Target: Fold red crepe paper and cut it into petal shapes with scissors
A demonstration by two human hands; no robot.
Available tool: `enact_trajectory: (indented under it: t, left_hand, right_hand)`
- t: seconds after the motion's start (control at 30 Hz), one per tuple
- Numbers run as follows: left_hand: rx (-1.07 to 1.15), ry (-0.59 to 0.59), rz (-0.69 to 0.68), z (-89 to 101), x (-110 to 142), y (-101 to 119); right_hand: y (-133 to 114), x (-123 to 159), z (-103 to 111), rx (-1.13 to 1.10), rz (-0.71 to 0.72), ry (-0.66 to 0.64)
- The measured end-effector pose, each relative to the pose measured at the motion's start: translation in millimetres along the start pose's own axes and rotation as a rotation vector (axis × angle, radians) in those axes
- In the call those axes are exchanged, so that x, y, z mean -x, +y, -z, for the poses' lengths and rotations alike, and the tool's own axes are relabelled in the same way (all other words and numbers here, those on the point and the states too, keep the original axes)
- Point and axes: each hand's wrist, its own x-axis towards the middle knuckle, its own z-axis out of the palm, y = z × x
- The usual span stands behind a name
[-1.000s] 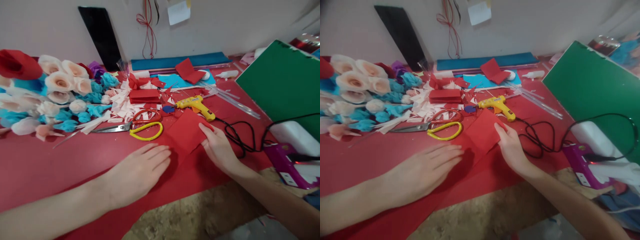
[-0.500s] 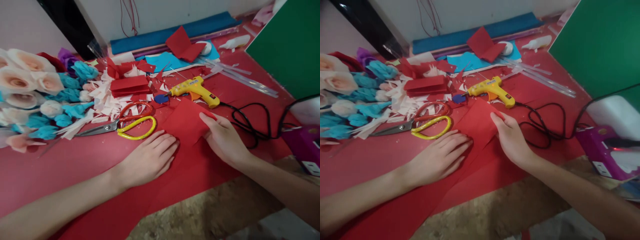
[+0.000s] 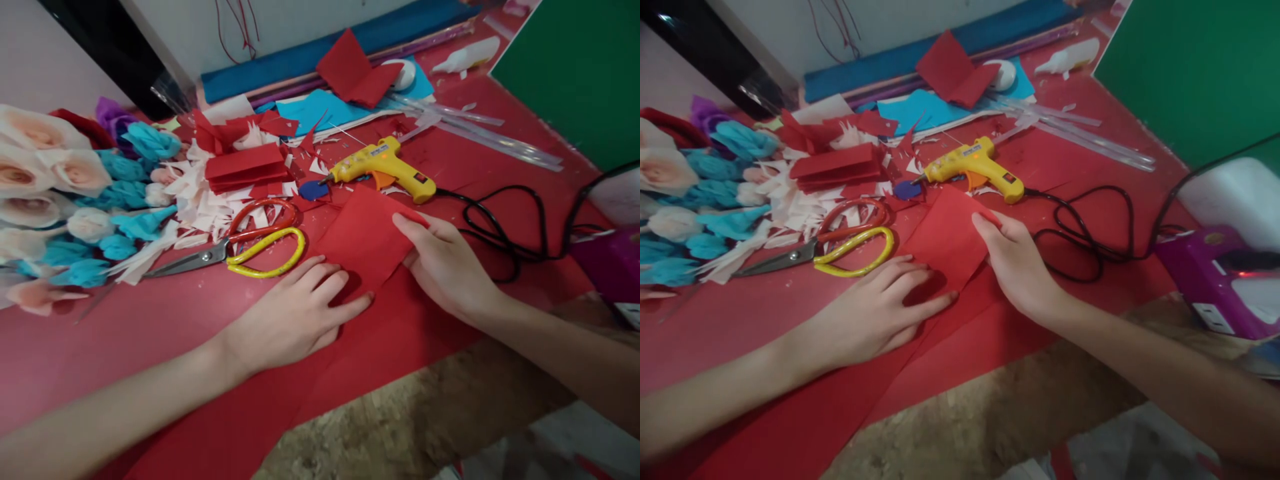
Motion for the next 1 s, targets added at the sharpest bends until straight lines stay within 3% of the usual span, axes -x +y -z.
enact_trajectory:
  t: [0.13, 0.43, 0.63, 0.87, 1.0]
  left_hand:
    - [-0.011, -0.005, 0.024, -2.0, 0, 0]
    - [-0.039, -0.058, -0.023, 4.1, -3, 0]
    - [-0.034, 0.043, 0.030, -1.1, 5, 0]
    - [-0.107, 0.042, 0.213, -1.7, 9, 3]
    - [-0.154, 0.089, 0.238, -1.2, 13, 4]
  right_hand:
    - [1, -1, 0, -0.042, -0.074, -0.073]
    - [2, -2, -1, -0.061, -0.084, -0.058]
    - [3, -2, 0, -0.041, -0.073, -0.038]
    - [3, -1, 1, -0.055, -0.096, -0.063]
    - [2, -1, 0, -0.033, -0.098, -0.061]
